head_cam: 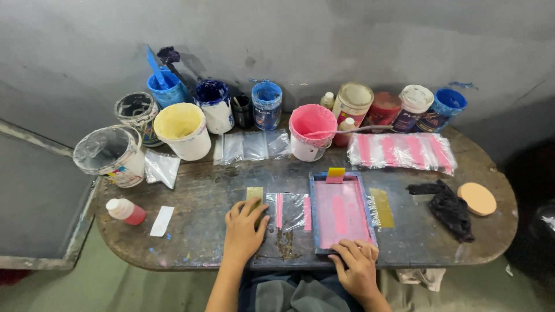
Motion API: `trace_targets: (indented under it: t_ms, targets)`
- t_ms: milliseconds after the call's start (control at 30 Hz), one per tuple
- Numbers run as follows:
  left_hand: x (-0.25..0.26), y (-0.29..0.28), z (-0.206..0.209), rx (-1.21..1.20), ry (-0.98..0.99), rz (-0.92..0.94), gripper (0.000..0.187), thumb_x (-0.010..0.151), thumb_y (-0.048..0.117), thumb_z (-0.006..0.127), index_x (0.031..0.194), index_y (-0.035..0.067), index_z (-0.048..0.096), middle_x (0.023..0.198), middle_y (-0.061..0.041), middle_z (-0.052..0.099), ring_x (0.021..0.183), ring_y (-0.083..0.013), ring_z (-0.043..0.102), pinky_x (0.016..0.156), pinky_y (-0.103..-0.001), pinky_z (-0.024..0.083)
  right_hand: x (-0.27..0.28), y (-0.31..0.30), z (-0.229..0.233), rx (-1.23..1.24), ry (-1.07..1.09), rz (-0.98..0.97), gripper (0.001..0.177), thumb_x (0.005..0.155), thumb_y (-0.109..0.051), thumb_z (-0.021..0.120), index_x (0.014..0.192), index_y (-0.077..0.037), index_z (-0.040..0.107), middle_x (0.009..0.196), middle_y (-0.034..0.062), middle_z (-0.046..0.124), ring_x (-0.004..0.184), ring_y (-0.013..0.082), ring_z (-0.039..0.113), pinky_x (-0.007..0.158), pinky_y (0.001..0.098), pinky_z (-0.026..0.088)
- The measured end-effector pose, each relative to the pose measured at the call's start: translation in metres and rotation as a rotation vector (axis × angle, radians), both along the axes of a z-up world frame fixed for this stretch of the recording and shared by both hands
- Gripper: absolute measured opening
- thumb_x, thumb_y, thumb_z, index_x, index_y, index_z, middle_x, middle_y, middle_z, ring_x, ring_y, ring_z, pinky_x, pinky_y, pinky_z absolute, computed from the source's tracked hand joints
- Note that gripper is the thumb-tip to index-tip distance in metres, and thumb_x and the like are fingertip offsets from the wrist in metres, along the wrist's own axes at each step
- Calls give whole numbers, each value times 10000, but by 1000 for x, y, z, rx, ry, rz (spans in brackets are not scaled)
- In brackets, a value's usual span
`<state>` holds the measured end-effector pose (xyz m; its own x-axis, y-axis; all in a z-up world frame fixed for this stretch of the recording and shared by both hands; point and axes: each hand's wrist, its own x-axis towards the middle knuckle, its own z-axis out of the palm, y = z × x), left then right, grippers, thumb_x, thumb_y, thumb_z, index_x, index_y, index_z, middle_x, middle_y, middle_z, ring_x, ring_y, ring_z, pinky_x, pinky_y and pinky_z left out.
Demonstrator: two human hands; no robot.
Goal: The person uses a yellow squeegee to spread pink ink across a screen printing frame. They repeatedly pull the squeegee across the mesh to ensure even coverage of the ink within the taped-off area.
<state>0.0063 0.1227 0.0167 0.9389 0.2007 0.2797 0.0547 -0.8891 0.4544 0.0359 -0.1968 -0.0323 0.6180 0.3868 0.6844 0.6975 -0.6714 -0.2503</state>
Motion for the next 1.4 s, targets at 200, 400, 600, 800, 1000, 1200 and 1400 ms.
trace_targets:
  t_ms: [200,400,600,800,1000,1200,1400]
  targets:
    - [0,-1,3,58,28,-14,378,998,363,554,1358,298,649,1491,25,549,1318,-330,447,1071,-575,312,2,2,-8,-38,-21,18,176,889,-321,740,1046,-243,747,1062,-97,679,1069,200,524,954,354,289]
    - [3,-1,7,24,120,27,359,977,379,557,1306,348,696,1488,82,555,1336,-295,442,1084,-557,304,0,6,1,-17,49,28,116,897,-300,726,998,-247,749,999,-98,694,1023,202,563,927,360,306]
    - [4,-3,-2,84,50,67,319,938,354,600,1227,346,734,1458,104,587,1301,-280,489,1041,-547,340,-3,4,7,51,78,-8,107,850,-277,755,949,-238,749,908,-98,677,983,184,554,910,377,287]
    - [4,-4,1,95,87,76,322,934,351,602,1226,348,736,1458,82,589,1308,-284,483,1047,-567,339,-3,2,4,107,91,-21,102,838,-261,762,939,-257,746,879,-123,673,962,175,544,918,373,265]
    - [4,-5,3,146,60,78,328,931,367,602,1228,353,739,1454,89,591,1293,-280,498,1012,-563,361,-2,0,13,206,49,-24,76,843,-266,751,912,-235,759,884,-117,684,960,165,517,932,361,272]
    - [4,-5,5,130,77,89,337,929,374,581,1229,351,733,1447,101,598,1290,-264,494,1027,-545,351,3,-9,20,274,74,-19,80,874,-238,720,948,-224,746,925,-91,658,967,181,510,951,351,285]
    - [3,-3,3,50,52,67,337,925,322,602,1236,321,732,1428,113,610,1288,-262,497,1061,-549,327,16,-40,22,240,72,-49,147,829,-210,770,969,-250,747,1004,-123,701,1088,201,512,1032,344,282]
